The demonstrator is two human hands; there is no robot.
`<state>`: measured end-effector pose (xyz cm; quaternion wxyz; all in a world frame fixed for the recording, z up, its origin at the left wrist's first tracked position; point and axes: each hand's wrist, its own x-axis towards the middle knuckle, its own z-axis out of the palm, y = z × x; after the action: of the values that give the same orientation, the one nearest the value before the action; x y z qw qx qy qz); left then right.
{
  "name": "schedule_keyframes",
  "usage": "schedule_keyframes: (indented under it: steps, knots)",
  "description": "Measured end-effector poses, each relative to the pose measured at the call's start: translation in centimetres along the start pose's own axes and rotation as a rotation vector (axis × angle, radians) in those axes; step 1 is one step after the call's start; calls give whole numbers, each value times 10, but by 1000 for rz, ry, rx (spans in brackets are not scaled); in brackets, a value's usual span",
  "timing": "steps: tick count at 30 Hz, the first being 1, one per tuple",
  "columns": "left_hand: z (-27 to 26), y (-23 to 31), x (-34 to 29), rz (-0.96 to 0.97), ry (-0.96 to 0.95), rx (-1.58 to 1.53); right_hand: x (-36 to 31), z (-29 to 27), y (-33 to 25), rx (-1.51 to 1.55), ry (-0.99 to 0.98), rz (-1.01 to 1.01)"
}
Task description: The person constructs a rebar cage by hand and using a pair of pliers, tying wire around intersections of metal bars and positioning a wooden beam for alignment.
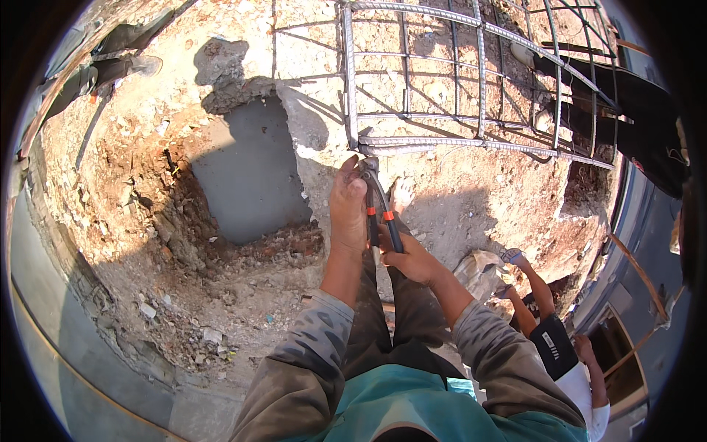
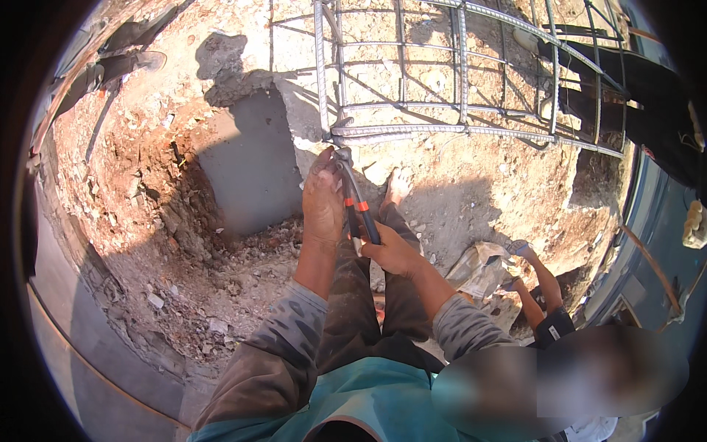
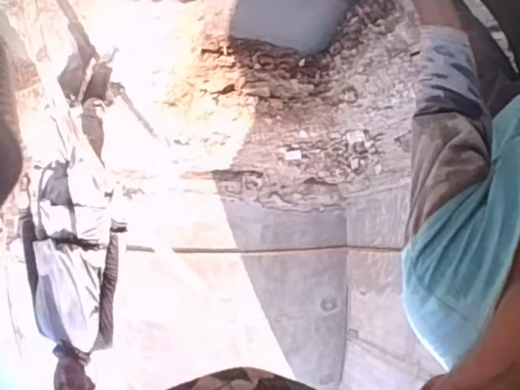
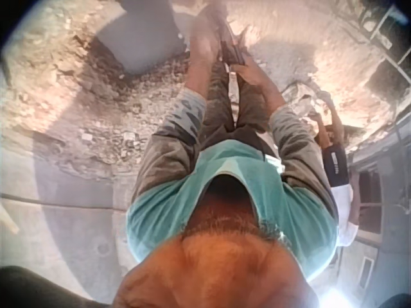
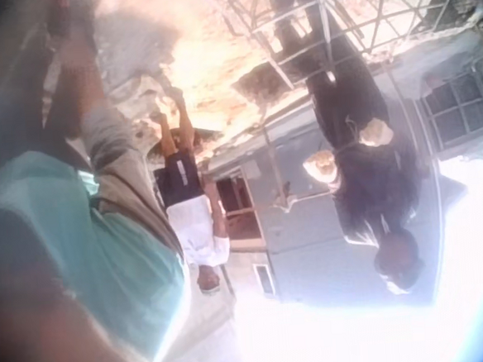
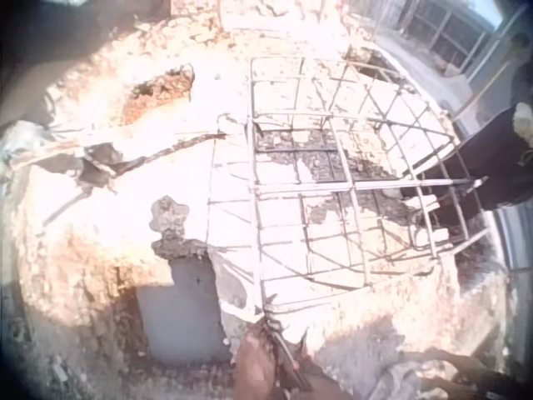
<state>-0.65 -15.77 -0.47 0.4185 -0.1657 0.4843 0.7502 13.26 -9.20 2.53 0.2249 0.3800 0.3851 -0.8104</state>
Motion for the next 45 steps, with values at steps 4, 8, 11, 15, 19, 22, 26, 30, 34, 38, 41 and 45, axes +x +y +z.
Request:
schedule_keyframes:
  steps: [4,8,11,15,19,22,26,30,34,38,41,45]
  knots:
    - [-10,14,26,-250,-80,-410,4,-8,4,136,-20,4]
    - [-17,12,34,-341,-130,-435,-5,-3,-8,158,-29,-16]
    - [-10,3,37,-382,-135,-459,-17,-4,-7,-222,139,-42]
    - [-3,2,43,-371,-171,-467,-24,-16,-13,74,43,4]
    - [-2,-6,41,-329,-167,-537,-59,-32,16,200,16,66]
    - [-12,-7,37,-376,-269,-645,-80,-31,17,237,73,92]
    - [-10,43,42,-480,-169,-25,-68,-43,14,288,-5,98]
    - [8,90,53,-520,-251,735,-16,-20,7,323,-74,11]
    - [28,110,63,-496,-308,1231,17,3,13,452,-139,-70]
    - [23,116,68,-497,-329,1318,27,3,20,466,-223,-111]
    - [10,113,72,-543,-357,1286,32,2,24,457,-257,-133]
    - [-1,105,75,-592,-399,1231,42,-4,28,294,-261,-131]
